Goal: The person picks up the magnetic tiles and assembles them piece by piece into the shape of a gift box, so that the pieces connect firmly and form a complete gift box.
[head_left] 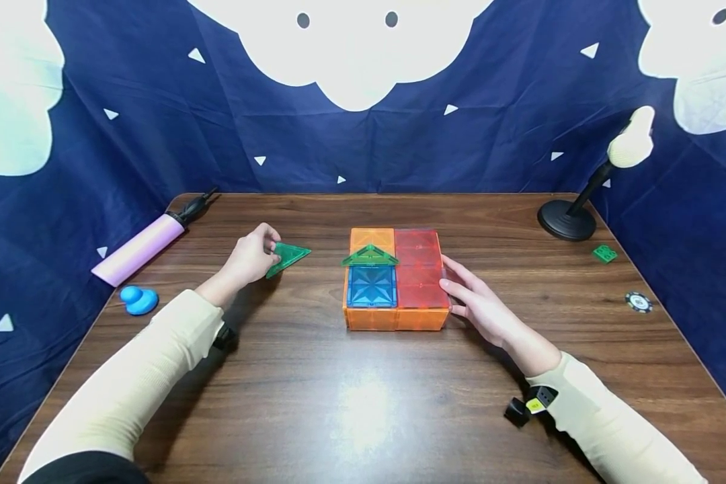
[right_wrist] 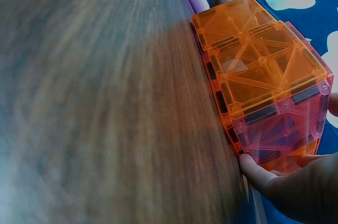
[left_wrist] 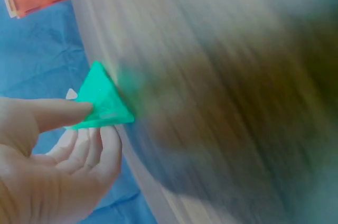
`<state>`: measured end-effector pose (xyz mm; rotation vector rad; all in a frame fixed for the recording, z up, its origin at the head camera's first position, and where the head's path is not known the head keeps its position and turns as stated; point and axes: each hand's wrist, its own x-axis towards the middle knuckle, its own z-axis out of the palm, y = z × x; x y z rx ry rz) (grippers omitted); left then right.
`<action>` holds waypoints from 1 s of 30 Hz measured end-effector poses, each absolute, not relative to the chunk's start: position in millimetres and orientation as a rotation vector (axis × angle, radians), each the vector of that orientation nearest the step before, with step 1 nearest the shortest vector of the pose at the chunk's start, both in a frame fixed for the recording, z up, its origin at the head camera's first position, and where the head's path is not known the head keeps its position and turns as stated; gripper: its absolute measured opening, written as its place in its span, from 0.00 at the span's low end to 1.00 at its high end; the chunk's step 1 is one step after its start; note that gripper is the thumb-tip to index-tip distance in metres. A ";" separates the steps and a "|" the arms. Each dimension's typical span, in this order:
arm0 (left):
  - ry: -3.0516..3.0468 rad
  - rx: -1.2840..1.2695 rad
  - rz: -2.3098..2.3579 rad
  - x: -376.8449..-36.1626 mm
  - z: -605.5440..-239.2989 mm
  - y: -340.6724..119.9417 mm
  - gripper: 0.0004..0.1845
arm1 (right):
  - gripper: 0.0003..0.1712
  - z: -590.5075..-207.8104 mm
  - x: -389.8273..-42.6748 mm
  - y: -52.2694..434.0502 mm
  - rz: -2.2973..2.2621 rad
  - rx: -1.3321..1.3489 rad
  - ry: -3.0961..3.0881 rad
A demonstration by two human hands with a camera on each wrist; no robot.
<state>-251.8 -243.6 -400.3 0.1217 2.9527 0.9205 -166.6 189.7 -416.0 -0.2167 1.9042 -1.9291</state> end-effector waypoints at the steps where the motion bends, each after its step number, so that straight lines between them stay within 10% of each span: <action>1: 2.948 0.122 0.959 -251.7 -399.8 -242.3 0.15 | 0.39 -416.1 -166.3 189.6 -1.930 -0.220 1.903; 30: 2.673 1.158 1.126 -251.3 -308.5 -70.4 0.08 | 0.39 -417.8 -167.8 192.3 -1.934 -0.239 1.900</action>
